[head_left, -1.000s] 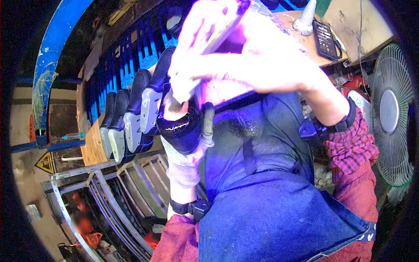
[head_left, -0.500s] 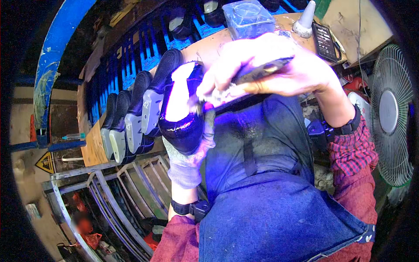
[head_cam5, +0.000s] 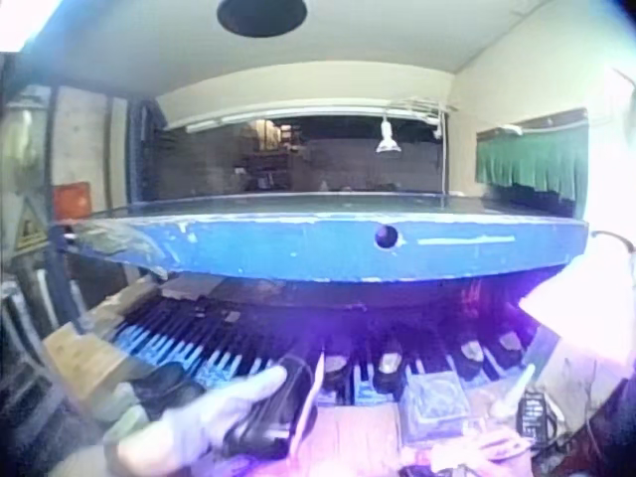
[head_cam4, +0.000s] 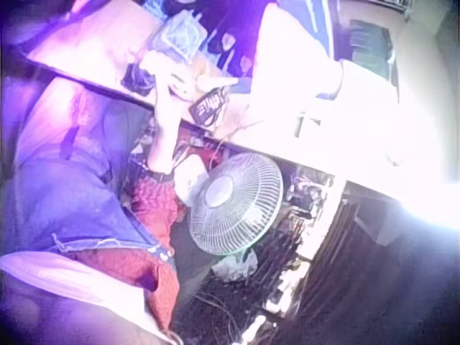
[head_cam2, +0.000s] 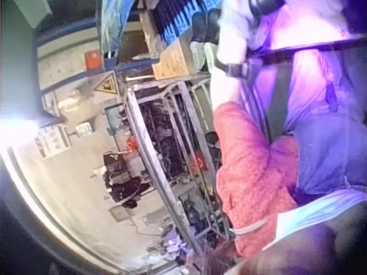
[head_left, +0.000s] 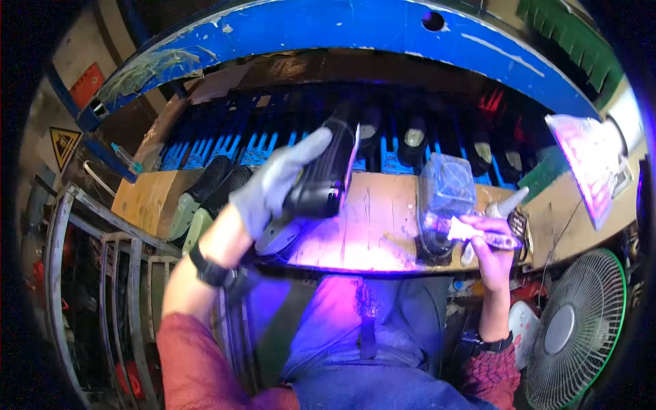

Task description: Apply adhesive coating to shoe soles and position them on a manufacturing track.

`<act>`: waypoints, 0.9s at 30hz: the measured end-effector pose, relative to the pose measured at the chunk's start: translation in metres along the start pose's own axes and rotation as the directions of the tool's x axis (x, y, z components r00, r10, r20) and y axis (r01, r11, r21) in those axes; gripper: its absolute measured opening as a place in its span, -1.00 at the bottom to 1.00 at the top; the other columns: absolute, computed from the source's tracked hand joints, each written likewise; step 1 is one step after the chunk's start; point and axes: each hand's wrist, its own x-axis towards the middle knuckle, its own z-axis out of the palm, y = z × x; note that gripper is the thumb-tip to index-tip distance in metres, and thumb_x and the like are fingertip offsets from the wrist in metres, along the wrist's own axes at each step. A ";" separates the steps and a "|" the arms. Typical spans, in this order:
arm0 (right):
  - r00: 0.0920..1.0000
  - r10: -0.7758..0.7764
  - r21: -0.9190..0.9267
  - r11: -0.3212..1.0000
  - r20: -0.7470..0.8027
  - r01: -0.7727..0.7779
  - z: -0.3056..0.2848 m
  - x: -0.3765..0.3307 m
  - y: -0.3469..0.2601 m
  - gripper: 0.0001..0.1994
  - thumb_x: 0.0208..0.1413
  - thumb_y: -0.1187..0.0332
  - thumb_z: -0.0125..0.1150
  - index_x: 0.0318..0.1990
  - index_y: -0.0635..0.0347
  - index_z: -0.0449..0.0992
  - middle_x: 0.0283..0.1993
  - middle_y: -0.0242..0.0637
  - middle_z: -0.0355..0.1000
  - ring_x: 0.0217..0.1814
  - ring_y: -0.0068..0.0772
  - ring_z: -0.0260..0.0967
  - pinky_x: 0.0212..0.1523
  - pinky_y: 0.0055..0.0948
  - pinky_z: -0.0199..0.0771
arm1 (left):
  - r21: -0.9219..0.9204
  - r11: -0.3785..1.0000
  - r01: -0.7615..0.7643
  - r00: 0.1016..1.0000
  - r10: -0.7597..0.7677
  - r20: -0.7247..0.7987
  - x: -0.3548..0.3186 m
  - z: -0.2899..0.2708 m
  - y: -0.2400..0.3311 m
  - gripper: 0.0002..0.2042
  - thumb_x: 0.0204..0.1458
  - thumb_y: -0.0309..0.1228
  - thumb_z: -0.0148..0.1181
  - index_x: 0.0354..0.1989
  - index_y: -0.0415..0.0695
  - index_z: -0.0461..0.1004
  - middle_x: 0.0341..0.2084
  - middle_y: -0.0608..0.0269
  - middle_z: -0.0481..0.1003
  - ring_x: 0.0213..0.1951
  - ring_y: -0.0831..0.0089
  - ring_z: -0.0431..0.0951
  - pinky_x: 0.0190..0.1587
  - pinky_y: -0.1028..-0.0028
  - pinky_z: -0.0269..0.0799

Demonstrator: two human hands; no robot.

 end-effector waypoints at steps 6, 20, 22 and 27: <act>0.999 0.004 -0.012 1.000 -0.045 -0.005 -0.010 0.004 0.023 -0.78 0.06 0.58 0.12 -0.15 0.25 0.30 -0.05 0.02 0.43 0.07 -0.16 0.38 0.12 -0.21 0.33 | 0.850 -0.139 0.509 0.787 0.475 -0.393 0.106 -0.047 0.076 -0.25 -0.23 0.07 0.33 0.09 -0.20 0.33 -0.07 -0.04 0.47 -0.10 0.11 0.55 -0.03 0.21 0.46; 0.945 0.287 -0.050 0.953 -0.156 -0.297 -0.012 0.010 0.040 -0.86 0.14 0.49 0.06 -0.16 0.24 0.32 -0.15 -0.08 0.44 -0.16 -0.37 0.41 -0.10 -0.43 0.40 | 0.850 -0.306 0.430 0.894 0.277 -0.352 0.136 -0.052 0.074 -0.26 -0.02 0.20 -0.06 -0.06 -0.39 0.42 -0.14 -0.19 0.49 -0.04 -0.04 0.48 0.04 0.23 0.36; 0.936 0.281 -0.232 0.916 -0.211 -0.328 -0.013 0.009 0.037 -0.87 0.12 0.50 0.10 -0.19 0.28 0.37 -0.21 -0.14 0.46 -0.23 -0.47 0.41 -0.20 -0.52 0.41 | 0.888 -0.345 0.304 0.921 0.344 -0.182 0.110 -0.019 0.046 -0.19 -0.08 0.25 0.01 -0.08 -0.45 0.39 -0.25 -0.24 0.51 -0.14 -0.06 0.53 -0.06 0.19 0.43; 0.998 -0.015 -0.570 0.821 -0.062 -0.023 -0.004 0.015 0.040 -0.94 0.07 0.49 0.16 -0.31 0.29 0.48 -0.36 -0.27 0.44 -0.32 -0.46 0.44 -0.27 -0.52 0.40 | 0.602 -0.711 0.364 0.926 0.205 -0.318 0.020 -0.018 -0.044 -0.07 -0.20 0.18 0.22 0.17 -0.40 0.13 -0.27 -0.23 0.49 -0.21 -0.08 0.55 -0.15 0.08 0.45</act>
